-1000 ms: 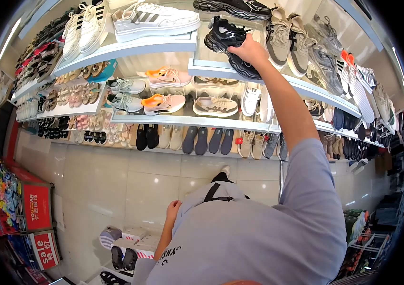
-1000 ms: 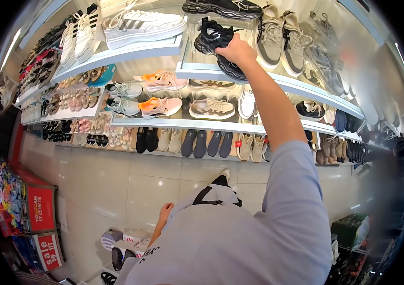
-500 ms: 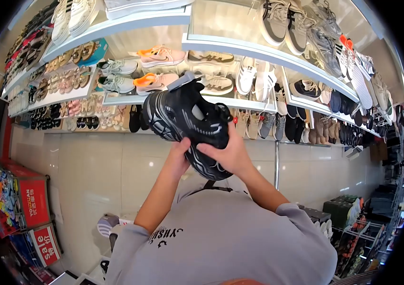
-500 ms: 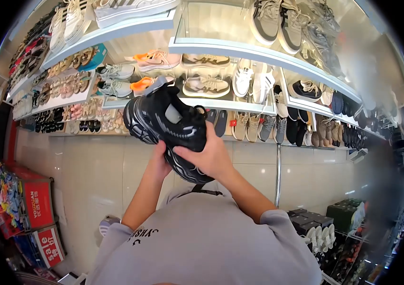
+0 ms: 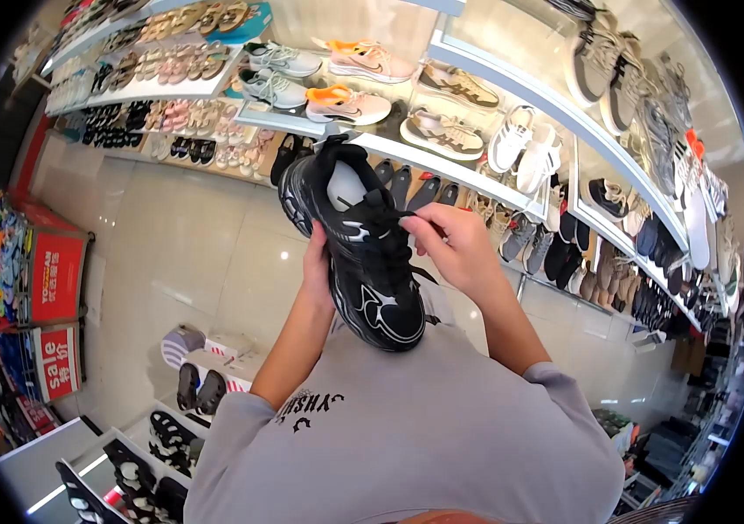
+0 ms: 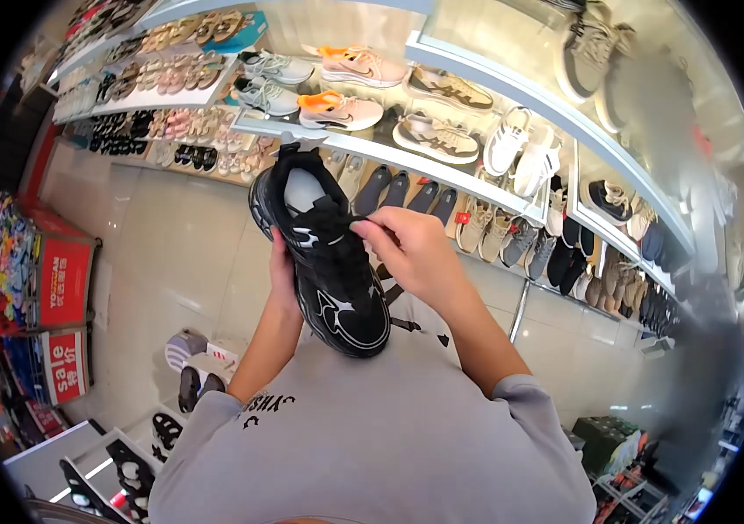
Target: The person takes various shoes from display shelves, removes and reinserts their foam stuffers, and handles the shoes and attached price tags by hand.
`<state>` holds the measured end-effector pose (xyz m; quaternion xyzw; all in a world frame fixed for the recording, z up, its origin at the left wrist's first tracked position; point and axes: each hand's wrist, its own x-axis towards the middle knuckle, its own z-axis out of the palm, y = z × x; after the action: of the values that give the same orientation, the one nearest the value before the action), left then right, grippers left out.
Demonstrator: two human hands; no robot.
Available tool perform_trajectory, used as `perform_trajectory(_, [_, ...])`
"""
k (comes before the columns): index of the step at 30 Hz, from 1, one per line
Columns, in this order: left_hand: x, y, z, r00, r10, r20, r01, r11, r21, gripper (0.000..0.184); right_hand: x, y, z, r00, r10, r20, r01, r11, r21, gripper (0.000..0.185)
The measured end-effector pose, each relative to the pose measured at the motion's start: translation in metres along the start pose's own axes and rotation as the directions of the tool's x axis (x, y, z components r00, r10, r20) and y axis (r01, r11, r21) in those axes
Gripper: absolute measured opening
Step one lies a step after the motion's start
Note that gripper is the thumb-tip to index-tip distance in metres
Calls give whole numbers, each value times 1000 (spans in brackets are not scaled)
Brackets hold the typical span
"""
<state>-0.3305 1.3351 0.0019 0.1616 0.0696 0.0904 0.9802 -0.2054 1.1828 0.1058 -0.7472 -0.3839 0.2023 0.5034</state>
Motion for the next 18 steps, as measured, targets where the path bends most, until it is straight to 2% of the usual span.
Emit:
perform_trajectory(1, [-4, 3, -1, 1000, 22, -6, -22, 1000, -17, 79, 5, -1, 2, 999, -3, 36, 4, 1000, -25, 17])
perform_trajectory(4, [-14, 14, -12, 996, 81, -21, -82, 994, -68, 78, 26, -6, 3, 982, -152, 111, 171, 968, -185, 16])
perform_trajectory(6, [-20, 17, -28, 968, 154, -199, -168, 984, -58, 81, 44, 2, -2, 961, -189, 200, 230, 951, -209, 13])
perform_trajectory(7, [-22, 20, -33, 940, 185, -287, -207, 977, -50, 82, 52, 1, -2, 971, -126, 205, 162, 973, -166, 14])
perform_trajectory(8, [-24, 23, -35, 930, 210, -301, -265, 952, -155, 83, 60, -4, -4, 975, -61, 212, 90, 988, -126, 17])
perform_trajectory(9, [-26, 26, -42, 903, 240, -357, -308, 940, -146, 82, 70, -6, -6, 975, 5, 222, 16, 996, -90, 20])
perform_trajectory(11, [-30, 39, -58, 876, 368, -313, -430, 889, -158, 79, 91, 1, -18, 962, 68, 265, -41, 993, -108, 28])
perform_trajectory(12, [-31, 48, -60, 816, 427, -388, -513, 846, -147, 76, 103, 9, -22, 962, 94, 258, -59, 988, -139, 27])
perform_trajectory(13, [-33, 57, -54, 786, 450, -424, -572, 789, -223, 75, 115, 16, -25, 949, 114, 294, -77, 988, -134, 27])
perform_trajectory(15, [-36, 74, -74, 772, 519, -366, -590, 800, -110, 75, 137, 33, -18, 881, 194, 430, -124, 975, -185, 26])
perform_trajectory(16, [-36, 80, -73, 780, 520, -348, -585, 803, -110, 75, 148, 32, -10, 842, 273, 465, -144, 945, -294, 25])
perform_trajectory(18, [-32, 94, -72, 797, 511, -321, -566, 817, -106, 72, 167, 39, 8, 808, 219, 547, -8, 932, -362, 29])
